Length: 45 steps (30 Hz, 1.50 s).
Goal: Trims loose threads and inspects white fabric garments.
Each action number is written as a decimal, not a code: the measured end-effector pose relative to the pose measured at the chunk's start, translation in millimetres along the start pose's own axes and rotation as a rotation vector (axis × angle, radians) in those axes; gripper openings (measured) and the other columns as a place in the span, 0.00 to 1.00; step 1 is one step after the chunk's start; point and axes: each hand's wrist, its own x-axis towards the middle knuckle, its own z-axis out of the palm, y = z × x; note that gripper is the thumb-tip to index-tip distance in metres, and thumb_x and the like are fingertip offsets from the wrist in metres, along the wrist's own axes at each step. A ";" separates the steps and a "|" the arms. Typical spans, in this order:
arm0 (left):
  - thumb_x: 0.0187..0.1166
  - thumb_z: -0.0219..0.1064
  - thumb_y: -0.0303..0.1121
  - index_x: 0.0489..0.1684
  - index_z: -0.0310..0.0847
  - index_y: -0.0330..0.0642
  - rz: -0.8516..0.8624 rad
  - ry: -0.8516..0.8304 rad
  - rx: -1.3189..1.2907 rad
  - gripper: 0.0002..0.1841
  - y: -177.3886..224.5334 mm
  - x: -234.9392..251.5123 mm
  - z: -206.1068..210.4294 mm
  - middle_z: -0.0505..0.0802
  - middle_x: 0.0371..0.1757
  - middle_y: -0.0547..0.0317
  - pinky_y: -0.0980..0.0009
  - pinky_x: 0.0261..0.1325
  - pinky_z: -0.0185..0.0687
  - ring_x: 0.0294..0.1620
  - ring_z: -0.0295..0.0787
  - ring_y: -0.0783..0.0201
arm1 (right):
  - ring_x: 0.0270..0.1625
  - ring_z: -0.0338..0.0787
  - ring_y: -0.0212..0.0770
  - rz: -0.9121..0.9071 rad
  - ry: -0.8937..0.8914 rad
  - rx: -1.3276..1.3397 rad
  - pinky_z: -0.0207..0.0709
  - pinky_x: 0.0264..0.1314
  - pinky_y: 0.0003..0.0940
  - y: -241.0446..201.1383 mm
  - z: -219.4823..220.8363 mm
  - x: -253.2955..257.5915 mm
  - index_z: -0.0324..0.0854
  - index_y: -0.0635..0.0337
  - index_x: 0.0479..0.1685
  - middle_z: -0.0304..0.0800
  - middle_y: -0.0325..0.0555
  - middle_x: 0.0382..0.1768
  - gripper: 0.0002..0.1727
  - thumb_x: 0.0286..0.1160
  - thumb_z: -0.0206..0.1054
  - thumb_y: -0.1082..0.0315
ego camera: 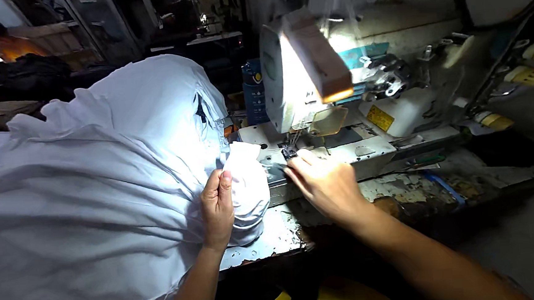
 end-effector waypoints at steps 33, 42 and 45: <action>0.77 0.72 0.46 0.37 0.91 0.47 0.026 -0.446 0.624 0.12 115.6 -54.4 -133.6 0.94 0.38 0.64 0.66 0.45 0.88 0.41 0.91 0.68 | 0.23 0.72 0.13 0.391 0.069 1.495 0.67 0.26 0.11 -52.1 -2.3 -37.8 0.78 0.58 0.46 0.80 0.22 0.30 0.04 0.80 0.59 0.74; 0.72 0.74 0.42 0.40 0.92 0.43 -0.100 -0.482 0.193 0.12 71.4 -27.3 -52.4 0.92 0.35 0.72 0.85 0.45 0.80 0.38 0.84 0.84 | 0.25 0.73 0.12 0.344 0.130 1.486 0.68 0.27 0.10 -52.3 -2.9 -45.2 0.83 0.52 0.42 0.83 0.22 0.30 0.04 0.82 0.64 0.71; 0.72 0.74 0.34 0.37 0.88 0.45 -0.413 -0.461 -0.052 0.05 66.2 -42.3 -53.2 0.90 0.30 0.77 0.87 0.40 0.81 0.32 0.85 0.87 | 0.21 0.70 0.14 0.480 0.069 1.466 0.65 0.25 0.11 -49.0 4.6 -50.7 0.81 0.52 0.41 0.78 0.23 0.24 0.04 0.81 0.63 0.71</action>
